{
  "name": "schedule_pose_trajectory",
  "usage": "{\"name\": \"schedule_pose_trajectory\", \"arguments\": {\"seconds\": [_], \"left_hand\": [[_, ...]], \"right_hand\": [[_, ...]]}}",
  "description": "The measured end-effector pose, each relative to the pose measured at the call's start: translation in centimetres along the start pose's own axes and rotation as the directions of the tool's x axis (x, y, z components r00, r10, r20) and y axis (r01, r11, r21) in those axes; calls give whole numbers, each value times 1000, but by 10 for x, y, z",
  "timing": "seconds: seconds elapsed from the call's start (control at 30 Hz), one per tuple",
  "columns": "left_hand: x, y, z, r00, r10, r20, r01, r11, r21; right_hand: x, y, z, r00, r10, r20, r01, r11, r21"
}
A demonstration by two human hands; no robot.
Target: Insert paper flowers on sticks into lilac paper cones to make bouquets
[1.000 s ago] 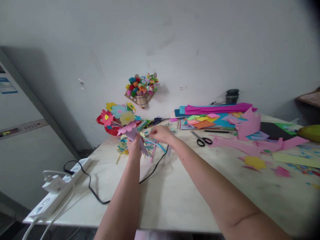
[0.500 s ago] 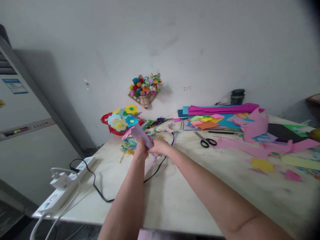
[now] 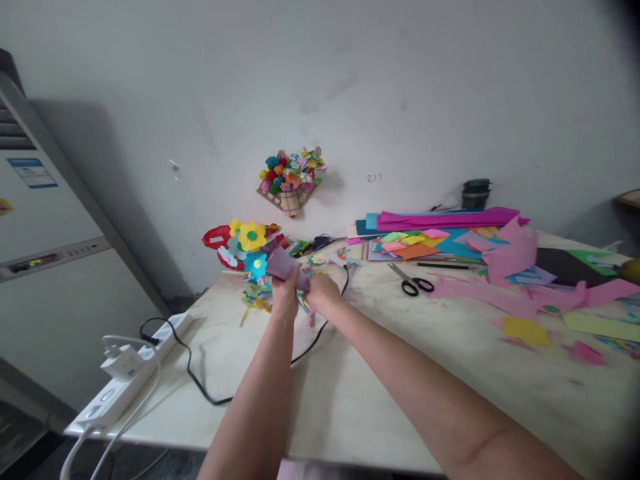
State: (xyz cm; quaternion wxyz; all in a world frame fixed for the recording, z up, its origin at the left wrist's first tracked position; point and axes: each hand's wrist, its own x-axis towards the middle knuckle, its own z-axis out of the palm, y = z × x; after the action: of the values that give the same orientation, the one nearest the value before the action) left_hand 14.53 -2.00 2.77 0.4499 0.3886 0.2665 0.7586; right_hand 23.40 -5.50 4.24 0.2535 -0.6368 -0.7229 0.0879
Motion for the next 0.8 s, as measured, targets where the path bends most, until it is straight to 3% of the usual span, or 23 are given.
{"name": "schedule_pose_trajectory", "arguments": {"seconds": [0.17,0.37,0.47,0.6,0.8], "left_hand": [[-2,2,-4,995,-67,73,70,997,-34],[0,4,-15,947,-170,273,187,982,-36],[1,2,-15,939,-154,309,166,986,-14],[1,0,-14,923,-156,351,170,985,-8],[3,7,-18,908,-166,384,276,928,-252]], "right_hand": [[3,1,0,999,-19,42,20,1000,-21],[12,15,-9,956,-210,205,186,974,130],[14,18,-10,967,-224,120,208,969,136],[10,17,-10,993,-115,-36,118,989,84],[8,17,-9,996,40,-82,-33,995,90]]}}
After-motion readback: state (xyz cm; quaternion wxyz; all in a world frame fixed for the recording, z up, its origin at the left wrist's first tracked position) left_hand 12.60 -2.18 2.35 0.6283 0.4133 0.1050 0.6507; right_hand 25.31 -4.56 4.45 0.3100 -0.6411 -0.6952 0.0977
